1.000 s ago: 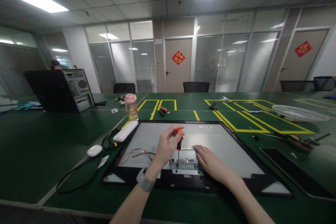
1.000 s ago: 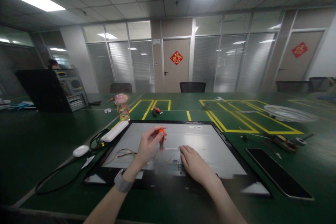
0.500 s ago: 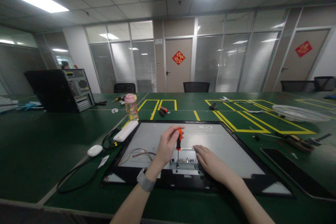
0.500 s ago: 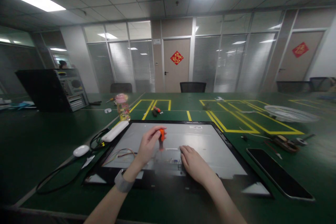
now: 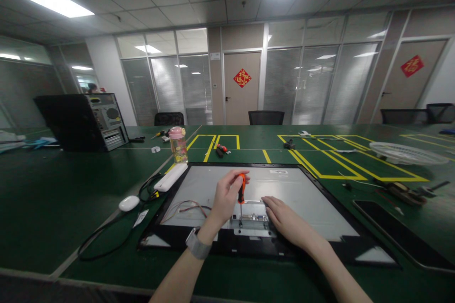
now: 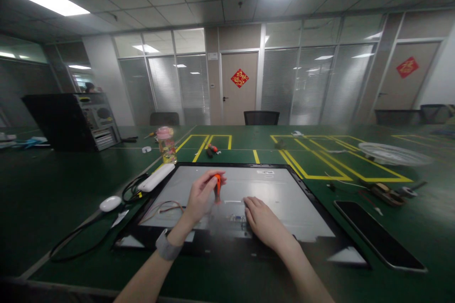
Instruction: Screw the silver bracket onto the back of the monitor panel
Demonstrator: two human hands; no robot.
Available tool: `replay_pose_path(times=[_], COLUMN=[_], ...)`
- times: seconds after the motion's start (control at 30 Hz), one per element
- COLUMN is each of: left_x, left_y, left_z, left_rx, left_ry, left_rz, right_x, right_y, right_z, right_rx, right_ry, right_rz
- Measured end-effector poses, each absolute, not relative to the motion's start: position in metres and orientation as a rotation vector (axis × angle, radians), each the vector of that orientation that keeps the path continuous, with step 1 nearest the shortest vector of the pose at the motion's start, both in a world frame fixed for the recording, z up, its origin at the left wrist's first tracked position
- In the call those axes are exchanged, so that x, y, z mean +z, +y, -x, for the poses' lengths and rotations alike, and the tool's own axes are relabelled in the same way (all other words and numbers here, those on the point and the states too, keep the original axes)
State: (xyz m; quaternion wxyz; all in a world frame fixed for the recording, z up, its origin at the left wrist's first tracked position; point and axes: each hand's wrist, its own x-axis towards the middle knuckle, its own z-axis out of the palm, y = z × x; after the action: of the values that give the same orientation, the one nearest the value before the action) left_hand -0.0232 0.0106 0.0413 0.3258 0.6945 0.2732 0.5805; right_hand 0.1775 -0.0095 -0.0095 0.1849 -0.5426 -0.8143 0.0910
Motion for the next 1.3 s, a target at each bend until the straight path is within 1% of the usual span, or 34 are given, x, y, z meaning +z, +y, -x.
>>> replay_pose_path(times=[0.17, 0.47, 0.67, 0.87, 1.1, 1.3], left_x=[0.0373, 0.0426, 0.0412, 0.0452, 0.0432, 0.0452], left_y=[0.0141, 0.0106, 0.0118, 0.0087, 0.0082, 0.0079], left_z=[0.0234, 0.0251, 0.0236, 0.0249, 0.0246, 0.0252], left_rx=[1.611, 1.590, 1.696, 1.615, 1.662, 1.626], left_ry=[0.801, 0.787, 0.805, 0.761, 0.802, 0.759], left_rz=[-1.947, -1.859, -1.923, -1.891, -1.912, -1.909], right_x=[-0.0091, -0.0069, -0.0068, -0.0077, -0.0084, -0.0078], right_y=[-0.0093, -0.0111, -0.0112, -0.0107, -0.0108, -0.0108], right_z=[-0.1769, -0.1768, -0.1762, -0.1770, -0.1776, -0.1770], right_rx=[0.267, 0.286, 0.269, 0.278, 0.255, 0.273], right_ry=[-2.285, -2.283, -2.292, -2.291, -2.320, -2.308], right_rz=[1.520, 1.528, 1.537, 1.535, 1.529, 1.537])
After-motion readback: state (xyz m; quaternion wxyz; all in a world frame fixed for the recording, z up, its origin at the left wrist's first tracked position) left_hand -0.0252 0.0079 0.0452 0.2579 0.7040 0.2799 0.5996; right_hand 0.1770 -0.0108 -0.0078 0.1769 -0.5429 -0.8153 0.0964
